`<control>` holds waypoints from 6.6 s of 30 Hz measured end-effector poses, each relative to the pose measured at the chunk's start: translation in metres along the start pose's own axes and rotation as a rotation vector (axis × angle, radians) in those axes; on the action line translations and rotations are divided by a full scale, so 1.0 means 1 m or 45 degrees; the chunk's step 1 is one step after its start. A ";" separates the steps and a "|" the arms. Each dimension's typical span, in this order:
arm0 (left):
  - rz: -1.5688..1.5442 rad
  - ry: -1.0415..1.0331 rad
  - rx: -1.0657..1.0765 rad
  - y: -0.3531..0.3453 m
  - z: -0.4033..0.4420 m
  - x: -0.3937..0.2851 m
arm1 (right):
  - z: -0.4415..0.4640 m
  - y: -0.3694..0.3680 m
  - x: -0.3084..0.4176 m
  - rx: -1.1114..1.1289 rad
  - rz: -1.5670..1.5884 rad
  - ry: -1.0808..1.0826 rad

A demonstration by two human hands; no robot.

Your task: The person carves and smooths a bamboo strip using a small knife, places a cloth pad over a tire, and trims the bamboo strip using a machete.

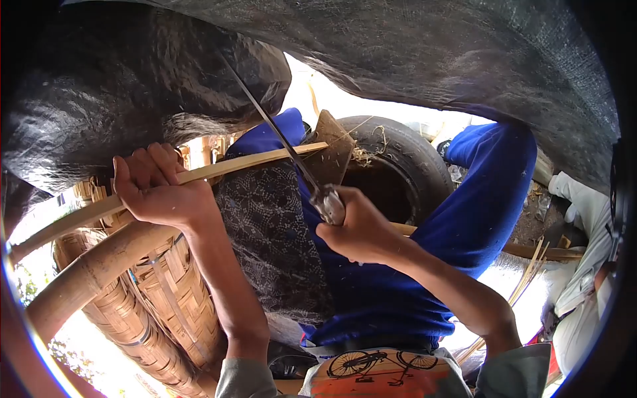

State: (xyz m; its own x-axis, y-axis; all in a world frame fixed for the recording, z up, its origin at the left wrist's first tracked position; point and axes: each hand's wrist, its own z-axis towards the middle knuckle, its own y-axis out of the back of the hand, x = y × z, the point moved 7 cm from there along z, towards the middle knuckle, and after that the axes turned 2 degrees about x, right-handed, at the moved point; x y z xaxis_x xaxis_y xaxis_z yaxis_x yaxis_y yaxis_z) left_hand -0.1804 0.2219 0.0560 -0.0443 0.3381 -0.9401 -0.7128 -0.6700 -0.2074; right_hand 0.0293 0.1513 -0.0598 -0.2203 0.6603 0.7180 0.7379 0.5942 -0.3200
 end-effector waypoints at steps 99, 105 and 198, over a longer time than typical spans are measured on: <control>0.331 -0.022 -0.237 0.011 0.013 0.000 | 0.040 0.042 -0.087 -0.278 -0.290 0.056; 0.336 -0.031 -0.235 0.017 0.021 0.001 | 0.048 0.039 -0.128 -0.181 -0.332 -0.212; 0.328 0.051 -0.503 0.015 -0.021 0.068 | 0.086 0.111 -0.162 -0.175 -0.511 0.070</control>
State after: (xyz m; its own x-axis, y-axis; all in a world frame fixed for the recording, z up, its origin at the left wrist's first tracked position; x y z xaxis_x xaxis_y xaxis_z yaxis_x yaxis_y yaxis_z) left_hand -0.1792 0.2207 -0.0167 -0.1519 0.1075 -0.9825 -0.3608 -0.9315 -0.0461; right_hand 0.0922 0.1495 -0.2651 -0.4758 0.3617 0.8017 0.6796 0.7298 0.0741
